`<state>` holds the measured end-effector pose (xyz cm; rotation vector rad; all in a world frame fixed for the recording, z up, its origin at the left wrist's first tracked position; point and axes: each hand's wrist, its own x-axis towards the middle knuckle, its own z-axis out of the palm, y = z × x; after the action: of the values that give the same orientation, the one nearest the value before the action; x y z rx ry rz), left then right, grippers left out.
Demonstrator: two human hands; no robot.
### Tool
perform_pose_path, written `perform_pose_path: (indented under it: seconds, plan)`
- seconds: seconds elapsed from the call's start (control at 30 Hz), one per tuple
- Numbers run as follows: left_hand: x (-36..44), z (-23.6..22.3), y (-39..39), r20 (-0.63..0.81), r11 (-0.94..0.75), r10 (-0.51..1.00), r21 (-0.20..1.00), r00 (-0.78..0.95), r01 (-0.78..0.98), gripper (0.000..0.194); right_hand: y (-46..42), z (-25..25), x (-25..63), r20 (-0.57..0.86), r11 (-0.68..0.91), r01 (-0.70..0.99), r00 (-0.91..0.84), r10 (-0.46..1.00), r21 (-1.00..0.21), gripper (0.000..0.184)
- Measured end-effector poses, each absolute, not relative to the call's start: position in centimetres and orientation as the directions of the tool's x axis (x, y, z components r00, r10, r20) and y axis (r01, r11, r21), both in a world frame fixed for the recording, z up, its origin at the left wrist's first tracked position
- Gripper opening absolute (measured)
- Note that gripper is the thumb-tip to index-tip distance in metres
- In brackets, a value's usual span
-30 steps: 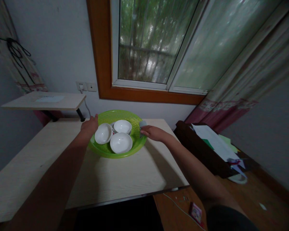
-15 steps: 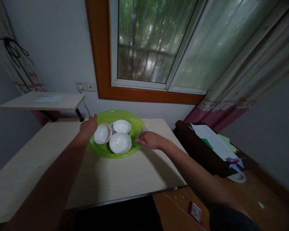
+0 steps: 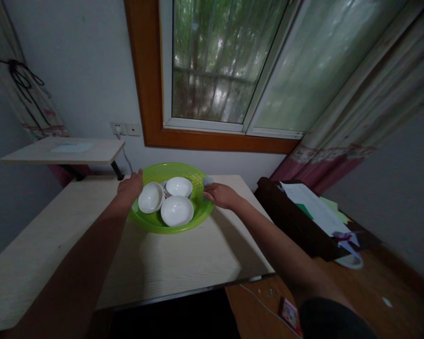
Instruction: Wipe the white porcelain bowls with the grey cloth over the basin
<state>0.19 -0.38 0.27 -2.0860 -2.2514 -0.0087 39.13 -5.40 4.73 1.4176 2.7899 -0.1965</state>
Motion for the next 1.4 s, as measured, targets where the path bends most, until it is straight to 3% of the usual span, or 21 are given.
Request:
perform_pose_path:
  seconds: [0.23,0.6,0.87,1.1,1.17,1.27,1.4]
  plan:
    - [0.1,0.3,-0.3,0.044,0.097,0.994,-0.012,-0.096,0.995,0.069,-6.7,2.6,40.4,0.13,0.622,0.775,-0.609,0.783,-0.111,0.052]
    - [-0.2,0.5,-0.5,0.042,0.104,0.994,0.006,-0.104,0.995,0.067,-11.5,4.6,38.3,0.102,0.808,0.522,-0.82,0.564,-0.271,0.042]
    - [-1.0,0.3,-0.3,0.046,0.07,0.996,-0.007,-0.07,0.997,0.067,-5.7,3.7,39.7,0.116,0.716,0.694,-0.707,0.698,-0.077,0.045]
    - [-0.9,0.2,-0.3,0.06,0.093,0.994,0.004,-0.093,0.996,0.068,-5.6,4.0,38.2,0.054,0.739,0.67,-0.742,0.668,0.075,0.055]
    - [-0.9,0.3,-0.3,0.049,0.101,0.994,0.002,-0.101,0.995,0.068,-7.1,4.1,37.1,0.0,0.751,0.659,-0.752,0.659,0.039,0.059]
    - [-1.1,0.4,-0.3,0.04,0.092,0.995,0.001,-0.092,0.996,0.068,-9.2,4.1,35.5,-0.086,0.777,0.619,-0.786,0.613,-0.119,0.061]
    - [-2.2,0.3,-0.1,0.036,0.075,0.997,-0.042,-0.073,0.996,0.071,-10.4,4.2,34.4,-0.097,0.795,0.544,-0.836,0.54,-0.269,0.06]
